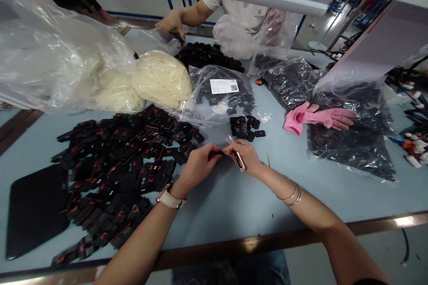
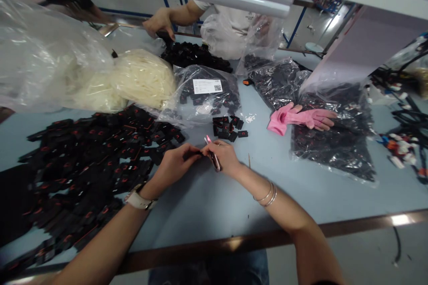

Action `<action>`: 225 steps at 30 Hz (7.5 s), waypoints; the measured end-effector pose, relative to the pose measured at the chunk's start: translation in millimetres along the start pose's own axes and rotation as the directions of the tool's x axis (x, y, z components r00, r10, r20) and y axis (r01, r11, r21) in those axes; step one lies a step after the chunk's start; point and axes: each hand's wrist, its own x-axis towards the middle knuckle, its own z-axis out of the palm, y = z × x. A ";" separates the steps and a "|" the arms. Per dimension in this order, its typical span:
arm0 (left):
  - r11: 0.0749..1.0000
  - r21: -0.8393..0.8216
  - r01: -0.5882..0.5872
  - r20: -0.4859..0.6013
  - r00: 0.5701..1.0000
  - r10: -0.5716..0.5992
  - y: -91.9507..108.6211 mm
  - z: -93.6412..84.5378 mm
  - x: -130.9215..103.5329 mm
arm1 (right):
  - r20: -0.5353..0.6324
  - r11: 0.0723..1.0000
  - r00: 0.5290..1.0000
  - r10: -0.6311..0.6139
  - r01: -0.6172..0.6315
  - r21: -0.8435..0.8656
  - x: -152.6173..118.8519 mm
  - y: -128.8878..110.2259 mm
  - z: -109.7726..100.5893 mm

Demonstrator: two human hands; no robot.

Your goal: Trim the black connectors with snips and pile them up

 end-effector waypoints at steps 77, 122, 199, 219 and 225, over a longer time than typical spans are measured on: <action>0.998 0.038 -0.044 -0.004 0.999 0.044 -0.3 1.8 -2.9 | 0.054 0.994 0.997 0.049 -0.043 -0.101 4.4 -7.1 -4.4; 1.000 0.013 0.005 -0.017 1.000 -0.005 2.1 -0.1 -1.1 | -0.155 0.924 0.960 0.235 -0.171 0.342 -7.0 -11.4 -1.0; 1.000 0.008 -0.019 -0.008 1.000 0.019 1.0 1.9 -1.3 | -0.105 0.736 0.884 0.456 -0.308 0.603 0.0 -13.6 10.1; 0.999 0.017 -0.040 -0.011 0.999 0.040 -0.9 3.6 -1.6 | -0.094 0.804 0.908 0.408 -0.309 0.508 -0.6 -12.9 12.1; 0.998 0.025 -0.052 -0.022 0.998 0.053 -0.7 3.4 -1.3 | -0.095 0.776 0.896 0.433 -0.318 0.544 -0.2 -15.5 10.1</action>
